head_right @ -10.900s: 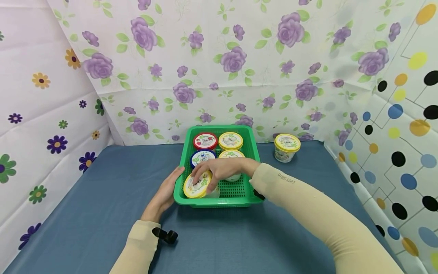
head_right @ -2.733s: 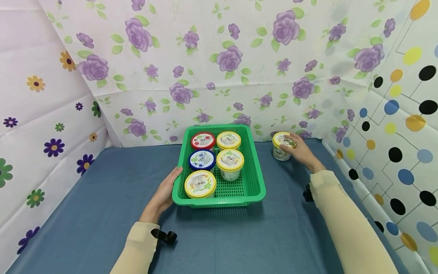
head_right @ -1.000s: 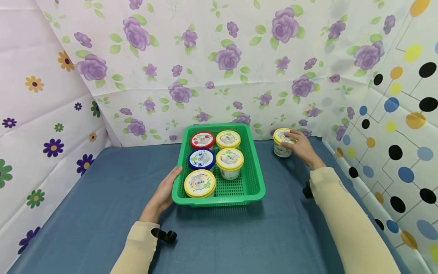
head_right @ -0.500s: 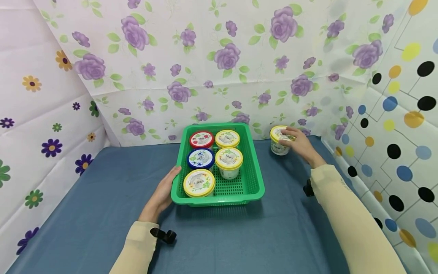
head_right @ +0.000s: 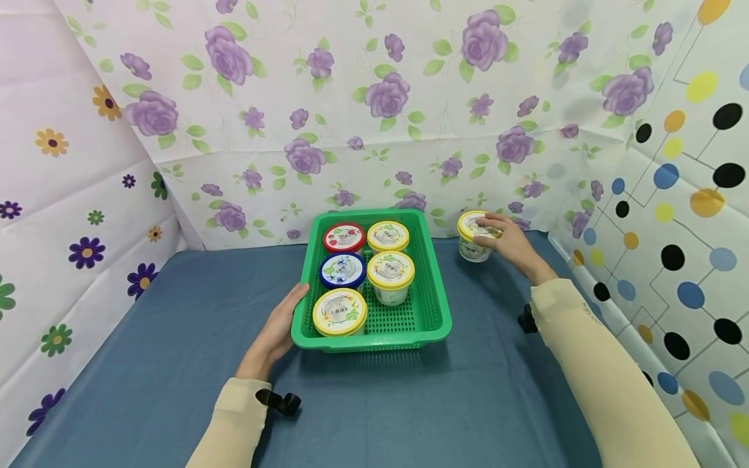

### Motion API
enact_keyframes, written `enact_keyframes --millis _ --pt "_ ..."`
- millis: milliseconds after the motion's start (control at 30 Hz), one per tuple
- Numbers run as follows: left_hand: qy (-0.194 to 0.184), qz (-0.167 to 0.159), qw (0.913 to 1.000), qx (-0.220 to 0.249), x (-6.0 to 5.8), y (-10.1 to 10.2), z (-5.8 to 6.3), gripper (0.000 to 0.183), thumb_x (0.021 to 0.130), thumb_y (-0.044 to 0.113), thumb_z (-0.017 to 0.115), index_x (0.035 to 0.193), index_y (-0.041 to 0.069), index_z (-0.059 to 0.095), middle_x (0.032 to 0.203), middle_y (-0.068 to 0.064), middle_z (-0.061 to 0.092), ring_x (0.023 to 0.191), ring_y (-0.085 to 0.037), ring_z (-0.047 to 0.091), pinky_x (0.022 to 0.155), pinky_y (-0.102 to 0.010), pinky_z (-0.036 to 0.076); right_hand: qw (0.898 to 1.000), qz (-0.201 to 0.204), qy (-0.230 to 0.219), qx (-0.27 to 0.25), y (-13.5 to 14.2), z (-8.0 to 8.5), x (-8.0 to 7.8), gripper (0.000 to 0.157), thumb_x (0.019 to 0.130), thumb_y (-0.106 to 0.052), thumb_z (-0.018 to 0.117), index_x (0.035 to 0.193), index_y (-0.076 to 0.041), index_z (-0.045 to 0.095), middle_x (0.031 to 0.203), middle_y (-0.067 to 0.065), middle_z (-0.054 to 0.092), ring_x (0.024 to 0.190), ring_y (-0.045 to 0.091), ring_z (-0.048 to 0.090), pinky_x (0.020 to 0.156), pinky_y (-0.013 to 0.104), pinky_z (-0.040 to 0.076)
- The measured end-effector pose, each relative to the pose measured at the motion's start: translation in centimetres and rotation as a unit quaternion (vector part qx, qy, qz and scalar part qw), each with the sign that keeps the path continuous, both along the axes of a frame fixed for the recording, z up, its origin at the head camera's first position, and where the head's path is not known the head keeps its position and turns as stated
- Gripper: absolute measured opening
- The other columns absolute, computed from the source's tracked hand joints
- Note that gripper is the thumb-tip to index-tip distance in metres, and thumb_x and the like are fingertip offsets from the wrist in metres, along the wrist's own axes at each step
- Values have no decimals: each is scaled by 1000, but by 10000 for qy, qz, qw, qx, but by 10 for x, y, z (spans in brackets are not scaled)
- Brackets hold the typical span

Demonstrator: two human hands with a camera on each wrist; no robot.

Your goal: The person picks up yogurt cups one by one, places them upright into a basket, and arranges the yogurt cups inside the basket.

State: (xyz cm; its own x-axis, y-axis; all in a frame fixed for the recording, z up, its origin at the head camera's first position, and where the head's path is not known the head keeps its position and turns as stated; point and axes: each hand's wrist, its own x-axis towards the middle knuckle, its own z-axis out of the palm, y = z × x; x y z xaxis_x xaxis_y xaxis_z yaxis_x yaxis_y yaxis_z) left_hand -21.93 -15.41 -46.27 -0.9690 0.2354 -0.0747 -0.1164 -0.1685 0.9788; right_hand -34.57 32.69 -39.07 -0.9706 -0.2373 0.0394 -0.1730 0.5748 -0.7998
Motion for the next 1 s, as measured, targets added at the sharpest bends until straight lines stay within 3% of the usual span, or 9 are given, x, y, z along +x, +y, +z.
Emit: enact_keyframes --millis 633,800,1000 --pt "-51 29 10000 -35 0 0 0 72 110 53 45 168 20 17 163 -9 33 148 -27 36 120 -48 29 10000 29 13 56 -1 4 0 75 104 -38 66 163 -5 34 174 15 8 153 47 17 107 61 40" --pt "-101 50 9999 -49 0 0 0 72 110 53 45 168 20 17 163 -10 34 147 -27 37 119 -47 30 10000 52 21 54 -3 15 5 74 104 -42 66 163 -9 35 174 10 10 152 44 23 106 59 41" --pt "-102 29 9999 -51 0 0 1 71 110 52 45 168 21 17 162 -10 35 147 -27 38 119 -47 30 9991 362 147 -141 -11 39 13 67 105 -35 65 163 -13 38 173 6 13 149 41 28 104 51 41"
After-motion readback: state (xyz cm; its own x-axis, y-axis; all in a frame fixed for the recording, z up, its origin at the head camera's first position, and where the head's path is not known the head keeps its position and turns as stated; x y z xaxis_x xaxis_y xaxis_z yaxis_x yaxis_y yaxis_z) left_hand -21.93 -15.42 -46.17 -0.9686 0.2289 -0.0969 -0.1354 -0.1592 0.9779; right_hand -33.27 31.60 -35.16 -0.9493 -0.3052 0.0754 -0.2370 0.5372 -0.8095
